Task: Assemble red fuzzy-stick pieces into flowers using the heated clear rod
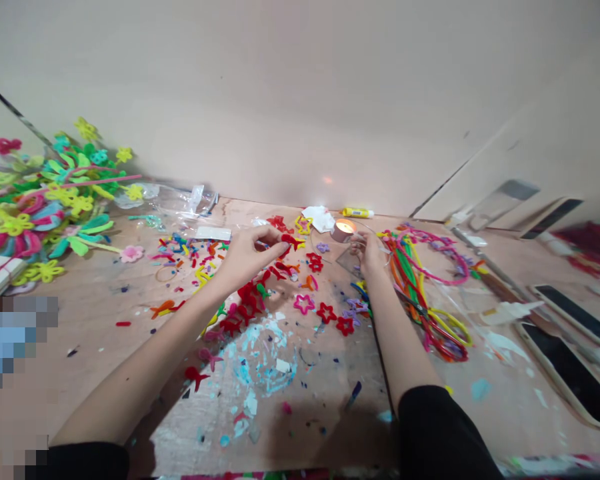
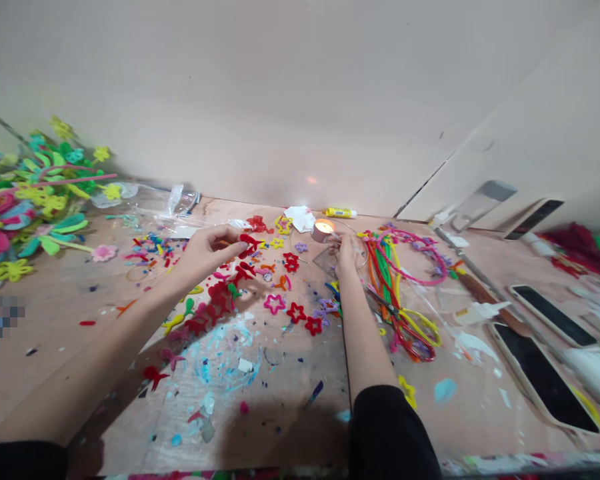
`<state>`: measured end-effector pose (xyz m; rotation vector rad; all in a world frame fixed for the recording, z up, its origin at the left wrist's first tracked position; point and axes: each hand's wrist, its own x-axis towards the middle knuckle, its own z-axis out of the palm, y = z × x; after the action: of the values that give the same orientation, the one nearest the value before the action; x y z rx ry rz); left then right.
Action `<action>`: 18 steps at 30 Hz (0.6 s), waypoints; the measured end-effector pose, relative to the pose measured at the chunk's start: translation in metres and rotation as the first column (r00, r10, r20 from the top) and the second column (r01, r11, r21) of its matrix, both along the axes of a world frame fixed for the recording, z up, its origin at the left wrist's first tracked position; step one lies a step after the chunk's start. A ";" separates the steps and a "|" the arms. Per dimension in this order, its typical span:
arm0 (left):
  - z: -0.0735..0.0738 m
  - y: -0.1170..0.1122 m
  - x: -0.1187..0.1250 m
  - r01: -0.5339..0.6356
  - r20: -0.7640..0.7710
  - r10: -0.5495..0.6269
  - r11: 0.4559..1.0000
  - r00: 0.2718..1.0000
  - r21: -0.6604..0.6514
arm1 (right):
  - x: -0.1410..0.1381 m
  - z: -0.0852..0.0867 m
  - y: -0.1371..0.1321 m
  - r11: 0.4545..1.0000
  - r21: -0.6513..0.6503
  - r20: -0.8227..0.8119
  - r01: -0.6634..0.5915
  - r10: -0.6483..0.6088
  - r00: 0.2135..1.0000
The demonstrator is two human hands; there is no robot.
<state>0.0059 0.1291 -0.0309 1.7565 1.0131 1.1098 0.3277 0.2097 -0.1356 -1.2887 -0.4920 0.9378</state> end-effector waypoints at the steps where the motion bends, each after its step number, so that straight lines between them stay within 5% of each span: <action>1: 0.000 0.000 0.000 -0.001 -0.001 0.001 1.000 1.000 -0.001 | 0.000 0.000 0.000 1.000 0.001 -0.001 0.000 0.000 1.000; 18: -0.003 0.000 0.001 0.009 -0.022 -0.009 1.000 1.000 0.013 | 0.002 -0.004 0.001 0.999 0.044 0.003 -0.024 0.024 1.000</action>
<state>0.0068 0.1289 -0.0338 1.7852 1.0128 1.0959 0.3296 0.2106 -0.1394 -1.2468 -0.5282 0.9407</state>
